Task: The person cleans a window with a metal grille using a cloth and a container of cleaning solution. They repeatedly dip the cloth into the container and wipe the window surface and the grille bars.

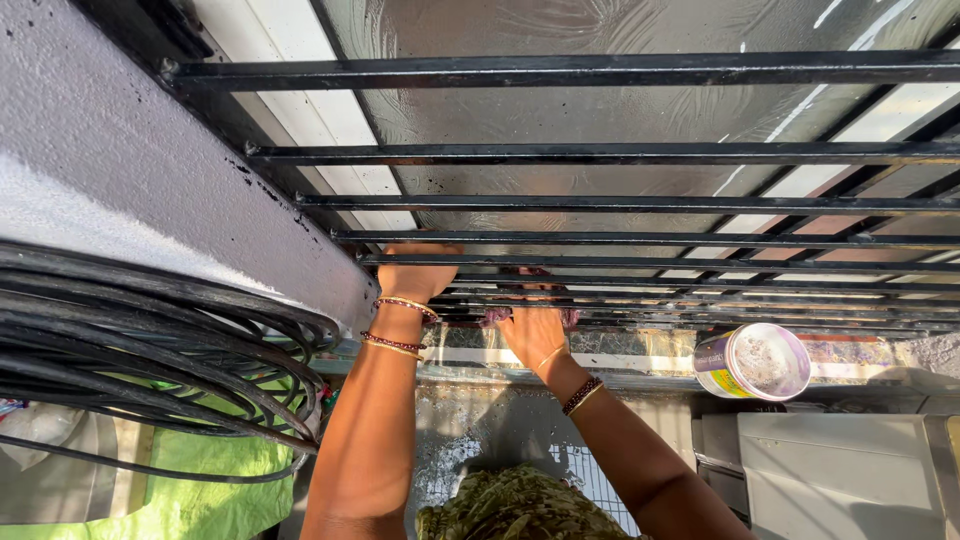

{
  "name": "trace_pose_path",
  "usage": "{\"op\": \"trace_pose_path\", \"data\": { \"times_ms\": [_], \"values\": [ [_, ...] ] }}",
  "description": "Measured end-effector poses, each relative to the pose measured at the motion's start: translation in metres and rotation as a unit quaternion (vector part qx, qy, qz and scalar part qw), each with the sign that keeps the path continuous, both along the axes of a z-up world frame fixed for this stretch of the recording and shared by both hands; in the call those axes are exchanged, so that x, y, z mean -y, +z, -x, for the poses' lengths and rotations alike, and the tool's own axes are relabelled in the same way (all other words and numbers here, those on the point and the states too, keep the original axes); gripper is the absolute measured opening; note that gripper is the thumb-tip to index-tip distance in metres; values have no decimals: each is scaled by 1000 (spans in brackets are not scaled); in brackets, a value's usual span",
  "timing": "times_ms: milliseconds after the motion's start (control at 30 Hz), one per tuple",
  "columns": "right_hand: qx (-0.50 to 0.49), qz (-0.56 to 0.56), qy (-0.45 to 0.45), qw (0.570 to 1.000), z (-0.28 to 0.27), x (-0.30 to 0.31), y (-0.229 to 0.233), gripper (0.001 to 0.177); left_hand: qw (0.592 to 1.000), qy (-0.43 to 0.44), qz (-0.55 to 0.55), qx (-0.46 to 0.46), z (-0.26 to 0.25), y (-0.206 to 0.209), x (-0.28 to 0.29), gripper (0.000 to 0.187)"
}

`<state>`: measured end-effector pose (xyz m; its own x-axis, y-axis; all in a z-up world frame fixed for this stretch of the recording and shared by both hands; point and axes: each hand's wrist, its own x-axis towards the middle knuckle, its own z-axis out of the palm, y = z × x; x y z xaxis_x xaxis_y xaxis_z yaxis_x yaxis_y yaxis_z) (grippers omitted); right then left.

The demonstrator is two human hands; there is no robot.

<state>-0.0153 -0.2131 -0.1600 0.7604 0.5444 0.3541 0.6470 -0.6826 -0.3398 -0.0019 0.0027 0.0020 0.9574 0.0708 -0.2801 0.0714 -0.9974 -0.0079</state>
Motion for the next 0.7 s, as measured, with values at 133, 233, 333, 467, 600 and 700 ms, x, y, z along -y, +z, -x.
{"op": "trace_pose_path", "data": {
  "times_ms": [133, 233, 333, 467, 600, 700],
  "values": [
    [-17, 66, -172, 983, -10, 31, -13, 56, 1000, 22, 21, 2, -1, -3, -1, 38],
    [44, 70, -283, 956, -30, 90, -39, 58, 1000, -1, -7, 1, -1, -3, 2, 37],
    [107, 79, -333, 934, -51, 91, -78, 49, 999, 23, -4, -31, -5, 5, 5, 37],
    [-50, 105, -291, 950, -39, 32, -104, 36, 1000, 13, 1, -12, 2, 6, 8, 36],
    [-47, 53, -165, 984, -27, -45, -64, 26, 1000, 10, 20, -1, -2, 11, 7, 37],
    [106, -14, -57, 993, -16, -75, -38, 21, 998, 61, 20, -2, -1, 2, 5, 39]
  ]
}}
